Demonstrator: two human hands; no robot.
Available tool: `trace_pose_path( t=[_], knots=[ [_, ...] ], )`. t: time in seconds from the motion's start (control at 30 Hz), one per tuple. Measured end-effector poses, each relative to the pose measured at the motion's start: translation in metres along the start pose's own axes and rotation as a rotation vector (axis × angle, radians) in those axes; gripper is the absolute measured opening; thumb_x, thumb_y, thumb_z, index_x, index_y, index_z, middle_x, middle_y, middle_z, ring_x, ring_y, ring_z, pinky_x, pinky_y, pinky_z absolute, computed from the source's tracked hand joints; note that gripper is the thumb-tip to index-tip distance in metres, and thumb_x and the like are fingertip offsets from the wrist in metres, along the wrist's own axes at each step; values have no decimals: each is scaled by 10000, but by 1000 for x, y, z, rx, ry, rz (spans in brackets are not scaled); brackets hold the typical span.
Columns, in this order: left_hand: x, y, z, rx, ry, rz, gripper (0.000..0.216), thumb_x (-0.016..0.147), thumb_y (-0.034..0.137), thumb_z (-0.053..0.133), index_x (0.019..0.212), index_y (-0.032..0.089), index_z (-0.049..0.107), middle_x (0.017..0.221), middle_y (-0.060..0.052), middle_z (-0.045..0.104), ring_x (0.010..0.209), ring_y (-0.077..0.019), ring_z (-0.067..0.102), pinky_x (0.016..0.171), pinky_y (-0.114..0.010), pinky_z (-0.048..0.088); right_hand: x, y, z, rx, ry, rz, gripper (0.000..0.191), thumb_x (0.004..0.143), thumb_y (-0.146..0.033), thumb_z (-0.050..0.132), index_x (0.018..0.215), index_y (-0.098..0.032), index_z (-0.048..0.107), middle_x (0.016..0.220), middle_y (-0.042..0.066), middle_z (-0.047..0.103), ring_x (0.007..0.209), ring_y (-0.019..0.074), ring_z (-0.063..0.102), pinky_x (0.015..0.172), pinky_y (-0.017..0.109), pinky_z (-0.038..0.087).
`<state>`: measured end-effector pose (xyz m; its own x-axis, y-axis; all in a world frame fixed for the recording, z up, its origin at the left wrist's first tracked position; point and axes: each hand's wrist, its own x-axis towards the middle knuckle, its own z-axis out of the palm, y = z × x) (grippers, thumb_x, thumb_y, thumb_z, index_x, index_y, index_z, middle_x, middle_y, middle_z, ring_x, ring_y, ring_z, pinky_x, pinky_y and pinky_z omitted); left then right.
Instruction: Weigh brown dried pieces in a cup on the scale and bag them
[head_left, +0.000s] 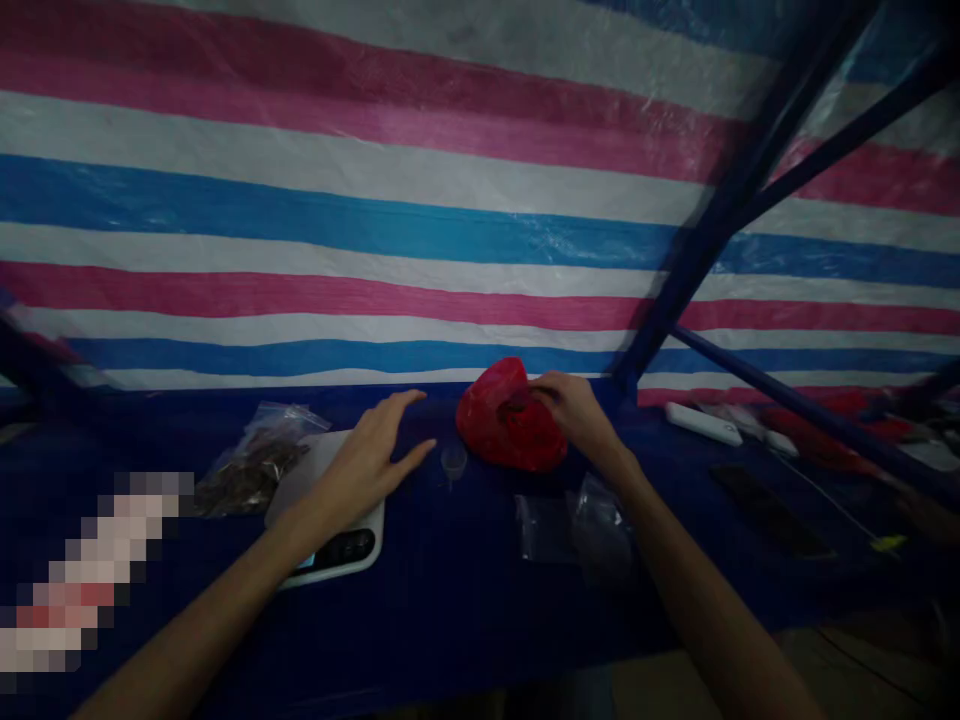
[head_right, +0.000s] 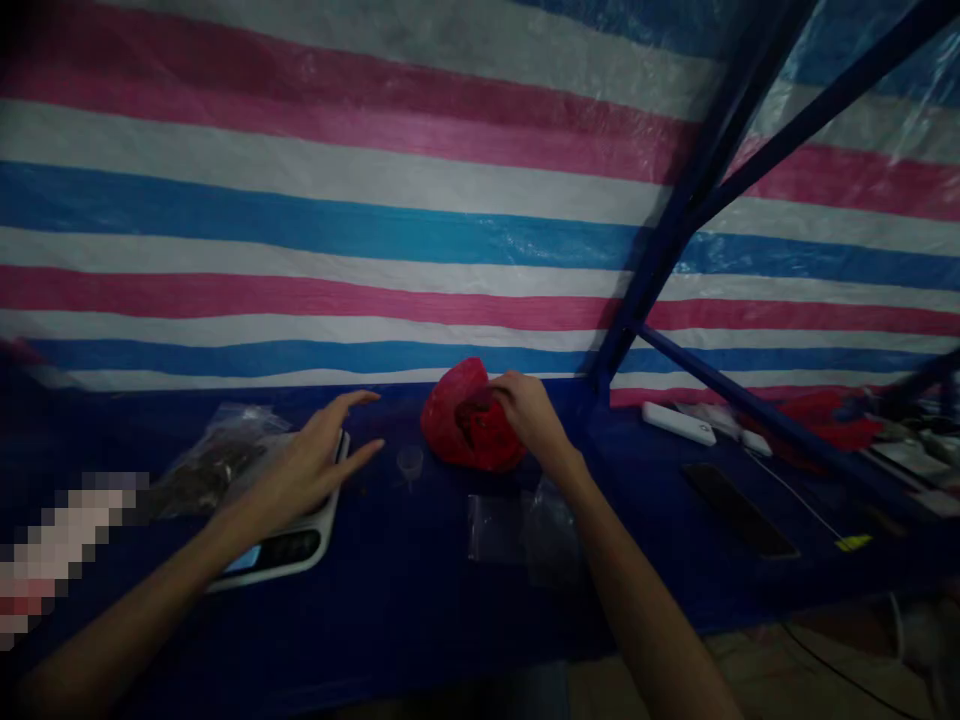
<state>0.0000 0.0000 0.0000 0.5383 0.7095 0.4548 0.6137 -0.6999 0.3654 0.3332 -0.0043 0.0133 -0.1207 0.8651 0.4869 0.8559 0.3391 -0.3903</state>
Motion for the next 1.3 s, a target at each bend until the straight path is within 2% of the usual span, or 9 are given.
trace_pose_path(
  t=[0.1, 0.17, 0.27, 0.33, 0.43, 0.6, 0.83, 1.03, 1.3],
  knots=[
    [-1, -21, -17, -40, 48, -18, 482, 996, 449, 480, 1423, 249, 383, 1431, -101, 517, 1297, -263, 527, 1083, -460, 444, -6, -20, -23, 176, 97, 41, 190, 876, -151, 624, 979, -197, 777, 954, 73, 771, 877, 218, 708, 806, 341, 541],
    [-6, -28, -21, -39, 46, -11, 435, 1007, 411, 463, 1403, 243, 401, 1408, -96, 528, 1290, -253, 525, 1089, -453, 438, -7, -45, -21, 345, 44, 38, 165, 859, -186, 661, 972, -212, 778, 952, 55, 770, 879, 206, 711, 796, 326, 547],
    [-16, -28, -21, 3, 20, 43, 412, 1009, 348, 458, 1400, 235, 396, 1378, -99, 542, 1280, -249, 521, 1087, -457, 433, -7, -79, 5, 575, -182, 29, 150, 847, -192, 689, 967, -208, 777, 953, 44, 769, 881, 185, 713, 803, 302, 549],
    [-22, -23, -18, 35, 22, 91, 400, 1004, 300, 460, 1392, 228, 399, 1363, -101, 549, 1278, -249, 516, 1081, -459, 435, -8, -90, 30, 665, -301, 64, 145, 848, -189, 692, 967, -195, 776, 932, 45, 768, 860, 176, 713, 777, 286, 550],
    [-27, -17, -14, 63, 47, 136, 355, 990, 233, 459, 1344, 214, 434, 1333, -102, 561, 1246, -243, 530, 1055, -445, 452, -13, -89, 57, 726, -360, 129, 153, 852, -193, 694, 983, -189, 772, 920, 46, 765, 844, 172, 714, 762, 279, 554],
    [-28, -15, -11, 47, 84, 147, 338, 973, 170, 449, 1308, 214, 459, 1290, -95, 576, 1206, -238, 546, 1029, -436, 462, -20, -83, 66, 703, -306, 165, 159, 861, -194, 689, 997, -192, 769, 959, 53, 758, 865, 175, 712, 783, 283, 561],
    [-25, -14, -11, 49, 82, 171, 299, 968, 128, 439, 1251, 208, 495, 1241, -86, 584, 1166, -225, 542, 992, -419, 455, -20, -92, 65, 587, -254, 81, 174, 862, -147, 684, 1007, -195, 768, 986, 52, 754, 894, 169, 703, 818, 287, 549],
    [-25, -19, -8, 92, 75, 234, 286, 948, 89, 438, 1195, 197, 534, 1225, -85, 582, 1152, -226, 537, 968, -406, 448, -20, -93, 62, 485, -206, -48, 180, 866, -137, 693, 1022, -198, 760, 1005, 54, 739, 914, 170, 690, 847, 305, 540],
    [-27, -21, -9, 101, 56, 245, 268, 944, 98, 428, 1150, 192, 571, 1239, -96, 586, 1175, -242, 526, 995, -430, 438, -22, -93, 58, 442, -227, -77, 251, 864, -119, 684, 1089, -213, 744, 1057, 56, 747, 970, 182, 690, 897, 321, 532]
  ],
)
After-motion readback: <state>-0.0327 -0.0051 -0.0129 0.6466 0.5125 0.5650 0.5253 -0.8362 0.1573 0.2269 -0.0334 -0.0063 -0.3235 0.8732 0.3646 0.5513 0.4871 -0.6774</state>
